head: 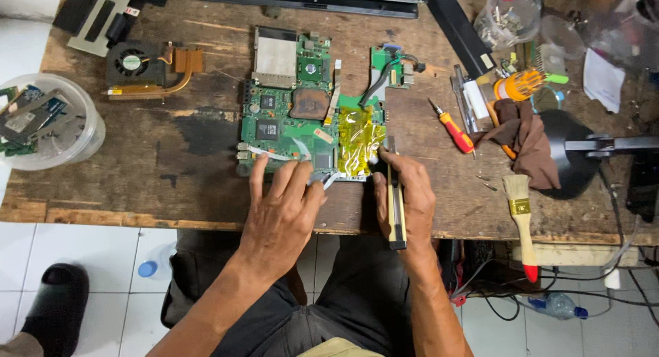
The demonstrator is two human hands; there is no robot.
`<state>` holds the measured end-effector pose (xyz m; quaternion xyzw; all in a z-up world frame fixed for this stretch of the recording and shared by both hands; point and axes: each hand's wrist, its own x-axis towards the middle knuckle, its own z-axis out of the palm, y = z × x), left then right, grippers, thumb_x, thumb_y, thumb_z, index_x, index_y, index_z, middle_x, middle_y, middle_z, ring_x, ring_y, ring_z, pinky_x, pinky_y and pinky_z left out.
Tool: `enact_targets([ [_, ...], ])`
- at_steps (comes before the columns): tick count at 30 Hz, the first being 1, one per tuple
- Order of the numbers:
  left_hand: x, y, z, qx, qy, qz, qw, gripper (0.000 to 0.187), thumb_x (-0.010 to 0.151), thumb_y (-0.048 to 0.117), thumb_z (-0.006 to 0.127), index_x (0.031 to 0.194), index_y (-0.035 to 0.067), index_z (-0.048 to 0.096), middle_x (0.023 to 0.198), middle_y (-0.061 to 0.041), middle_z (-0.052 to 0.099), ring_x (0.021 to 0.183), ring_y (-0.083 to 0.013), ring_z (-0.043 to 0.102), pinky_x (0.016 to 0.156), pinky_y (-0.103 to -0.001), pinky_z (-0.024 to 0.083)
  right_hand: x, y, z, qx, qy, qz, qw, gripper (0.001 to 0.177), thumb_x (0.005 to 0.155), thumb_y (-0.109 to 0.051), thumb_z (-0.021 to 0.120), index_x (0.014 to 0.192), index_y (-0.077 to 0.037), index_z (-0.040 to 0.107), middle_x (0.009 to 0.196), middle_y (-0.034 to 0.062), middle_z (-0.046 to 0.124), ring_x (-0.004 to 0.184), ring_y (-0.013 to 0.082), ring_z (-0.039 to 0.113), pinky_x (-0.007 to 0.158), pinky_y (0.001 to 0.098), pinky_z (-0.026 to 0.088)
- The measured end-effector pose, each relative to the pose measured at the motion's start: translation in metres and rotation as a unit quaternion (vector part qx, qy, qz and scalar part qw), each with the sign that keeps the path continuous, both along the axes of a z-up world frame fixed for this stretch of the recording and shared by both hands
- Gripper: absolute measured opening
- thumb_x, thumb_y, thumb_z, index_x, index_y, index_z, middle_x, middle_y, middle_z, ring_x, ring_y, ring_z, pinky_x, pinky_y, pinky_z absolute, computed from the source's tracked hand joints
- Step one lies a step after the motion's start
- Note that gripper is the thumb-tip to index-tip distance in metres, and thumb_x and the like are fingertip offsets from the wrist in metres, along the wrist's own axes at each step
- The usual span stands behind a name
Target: The person uses a utility knife to scrape and clean a section of a green circuit board. They hold the board steady with one hand while carefully working the blade along the surface to remove residue.
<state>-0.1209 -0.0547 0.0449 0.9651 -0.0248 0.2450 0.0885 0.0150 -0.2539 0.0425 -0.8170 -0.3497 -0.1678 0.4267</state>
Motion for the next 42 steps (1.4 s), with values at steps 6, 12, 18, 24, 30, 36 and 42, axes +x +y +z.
enact_targets([
  [6, -0.006, -0.016, -0.025, 0.014, -0.01, 0.018, 1.0, 0.015, 0.099, 0.011, 0.08, 0.105, 0.003, 0.069, 0.123, -0.02, 0.066, 0.127, -0.0346, 0.064, 0.124, -0.072, 0.027, -0.001, -0.002, 0.01, 0.066, 0.048, 0.005, 0.997, 0.028, 0.103, -0.007, 0.079, 0.131, -0.004, 0.079, 0.116, 0.0175, 0.078, 0.111, 0.0386, 0.079, 0.1, 0.0509, 0.062],
  [12, -0.014, -0.024, -0.021, -0.041, -0.027, 0.045, 0.998, 0.017, 0.095, 0.01, 0.084, 0.106, 0.007, 0.072, 0.118, -0.016, 0.064, 0.117, -0.0317, 0.066, 0.119, -0.065, 0.037, -0.017, 0.011, 0.026, 0.104, 0.107, -0.015, 0.989, 0.024, 0.102, -0.009, 0.081, 0.125, -0.002, 0.08, 0.109, 0.0173, 0.08, 0.104, 0.0317, 0.081, 0.095, 0.0441, 0.064],
  [18, -0.019, -0.029, -0.01, -0.092, -0.033, 0.057, 0.994, 0.016, 0.1, -0.006, 0.074, 0.108, 0.008, 0.07, 0.116, -0.012, 0.063, 0.106, -0.0324, 0.062, 0.114, -0.059, 0.041, -0.046, 0.038, 0.033, 0.035, 0.043, 0.086, 0.995, 0.019, 0.1, -0.012, 0.076, 0.114, 0.002, 0.075, 0.1, 0.0148, 0.078, 0.088, 0.0272, 0.071, 0.086, 0.0371, 0.057],
  [24, -0.022, -0.025, -0.006, -0.12, 0.005, 0.031, 0.992, 0.008, 0.108, 0.008, 0.073, 0.115, 0.009, 0.07, 0.121, -0.009, 0.062, 0.111, -0.034, 0.061, 0.118, -0.064, 0.033, -0.036, 0.041, 0.0, -0.057, -0.038, 0.104, 0.992, 0.03, 0.11, -0.014, 0.075, 0.137, -0.004, 0.067, 0.134, 0.0191, 0.074, 0.125, 0.041, 0.071, 0.111, 0.0529, 0.058],
  [30, -0.004, 0.014, 0.027, -0.245, -0.13, 0.127, 0.952, 0.028, 0.106, 0.022, 0.075, 0.125, 0.002, 0.073, 0.139, -0.017, 0.062, 0.133, -0.0347, 0.063, 0.114, -0.049, 0.047, -0.034, 0.039, -0.003, -0.071, -0.036, 0.082, 0.993, 0.026, 0.11, -0.01, 0.073, 0.135, -0.003, 0.069, 0.135, 0.0188, 0.072, 0.122, 0.039, 0.066, 0.111, 0.053, 0.055],
  [36, 0.024, 0.038, 0.005, -0.238, -0.033, 0.231, 0.943, 0.085, 0.103, 0.037, 0.083, 0.16, -0.007, 0.039, 0.142, -0.032, 0.064, 0.12, -0.0501, 0.058, 0.107, -0.055, 0.044, -0.033, 0.04, -0.001, -0.073, -0.046, 0.084, 0.993, 0.026, 0.108, -0.008, 0.073, 0.133, -0.003, 0.069, 0.131, 0.0194, 0.073, 0.118, 0.0388, 0.067, 0.11, 0.0499, 0.053],
  [42, 0.052, 0.055, -0.014, -0.524, -0.074, 0.299, 0.794, 0.069, 0.098, 0.028, 0.089, 0.149, -0.009, 0.06, 0.103, -0.019, 0.072, 0.093, -0.0292, 0.069, 0.081, -0.045, 0.056, -0.035, 0.04, -0.002, 0.013, -0.009, 0.044, 0.999, 0.032, 0.096, -0.006, 0.085, 0.127, -0.01, 0.079, 0.119, 0.0123, 0.08, 0.111, 0.0386, 0.076, 0.1, 0.0529, 0.063],
])
